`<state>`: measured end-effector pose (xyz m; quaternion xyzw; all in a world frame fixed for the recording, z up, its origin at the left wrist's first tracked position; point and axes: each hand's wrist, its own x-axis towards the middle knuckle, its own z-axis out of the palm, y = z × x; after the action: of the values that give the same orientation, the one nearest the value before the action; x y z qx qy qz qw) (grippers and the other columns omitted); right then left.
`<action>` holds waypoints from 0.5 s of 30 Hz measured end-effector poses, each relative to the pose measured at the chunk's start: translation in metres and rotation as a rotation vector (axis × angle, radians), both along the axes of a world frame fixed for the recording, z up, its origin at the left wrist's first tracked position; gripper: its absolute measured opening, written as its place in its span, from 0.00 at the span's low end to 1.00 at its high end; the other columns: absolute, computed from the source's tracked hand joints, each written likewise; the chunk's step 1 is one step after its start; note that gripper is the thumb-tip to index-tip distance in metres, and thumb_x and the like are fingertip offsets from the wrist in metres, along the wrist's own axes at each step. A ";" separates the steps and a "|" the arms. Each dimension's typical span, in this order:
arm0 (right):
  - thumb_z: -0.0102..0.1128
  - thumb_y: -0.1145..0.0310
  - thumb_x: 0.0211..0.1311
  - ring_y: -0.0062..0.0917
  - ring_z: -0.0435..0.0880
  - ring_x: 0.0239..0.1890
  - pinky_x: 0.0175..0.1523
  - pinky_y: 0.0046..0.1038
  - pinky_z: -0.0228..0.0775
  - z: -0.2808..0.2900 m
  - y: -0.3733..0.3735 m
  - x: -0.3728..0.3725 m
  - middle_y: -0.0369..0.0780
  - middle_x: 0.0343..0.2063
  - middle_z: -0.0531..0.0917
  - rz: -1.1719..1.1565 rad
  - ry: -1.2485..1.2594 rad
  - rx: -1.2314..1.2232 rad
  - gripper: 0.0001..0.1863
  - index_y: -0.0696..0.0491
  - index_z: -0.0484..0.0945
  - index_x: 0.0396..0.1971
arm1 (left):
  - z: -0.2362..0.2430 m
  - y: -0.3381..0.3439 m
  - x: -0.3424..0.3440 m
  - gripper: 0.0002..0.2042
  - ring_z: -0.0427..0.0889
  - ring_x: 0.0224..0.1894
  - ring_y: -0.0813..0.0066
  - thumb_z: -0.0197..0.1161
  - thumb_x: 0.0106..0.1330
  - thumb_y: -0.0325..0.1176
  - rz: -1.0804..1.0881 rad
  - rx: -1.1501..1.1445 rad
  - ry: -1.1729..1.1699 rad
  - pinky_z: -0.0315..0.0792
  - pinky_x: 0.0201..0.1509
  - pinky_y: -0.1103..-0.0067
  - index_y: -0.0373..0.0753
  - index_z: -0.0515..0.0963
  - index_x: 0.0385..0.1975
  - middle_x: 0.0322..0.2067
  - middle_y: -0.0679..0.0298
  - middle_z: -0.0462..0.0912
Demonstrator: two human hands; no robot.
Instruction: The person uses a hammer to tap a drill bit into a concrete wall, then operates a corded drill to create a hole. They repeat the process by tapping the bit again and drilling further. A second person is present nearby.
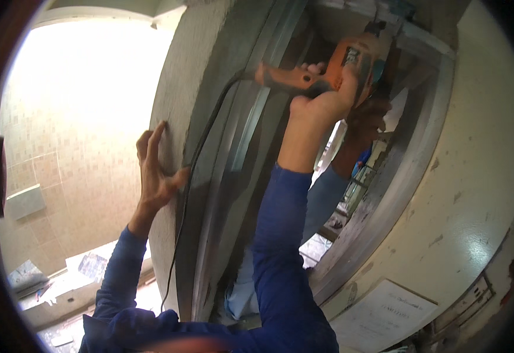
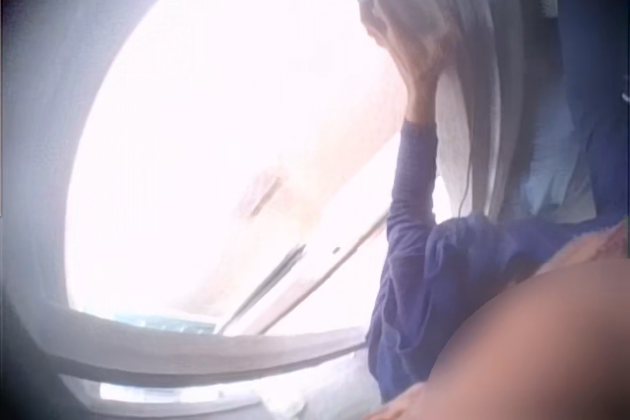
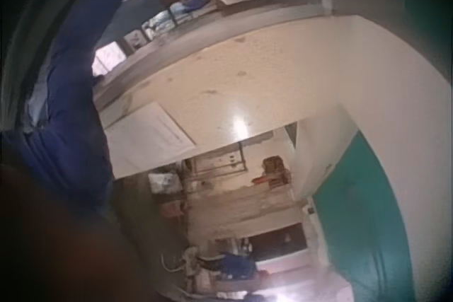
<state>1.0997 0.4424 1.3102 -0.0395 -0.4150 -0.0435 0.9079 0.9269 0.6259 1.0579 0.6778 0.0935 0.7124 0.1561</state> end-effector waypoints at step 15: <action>0.66 0.56 0.69 0.35 0.81 0.31 0.47 0.48 0.82 0.003 -0.006 -0.008 0.42 0.29 0.81 0.044 -0.001 -0.014 0.21 0.57 0.78 0.50 | 0.004 -0.013 -0.008 0.56 0.60 0.73 0.40 0.74 0.42 0.54 -0.046 -0.096 0.033 0.69 0.69 0.39 0.49 0.65 0.80 0.65 0.50 0.60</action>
<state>1.0917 0.4369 1.3133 -0.0368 -0.4167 -0.0204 0.9081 0.9187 0.6131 1.0624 0.6831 0.1146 0.6920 0.2032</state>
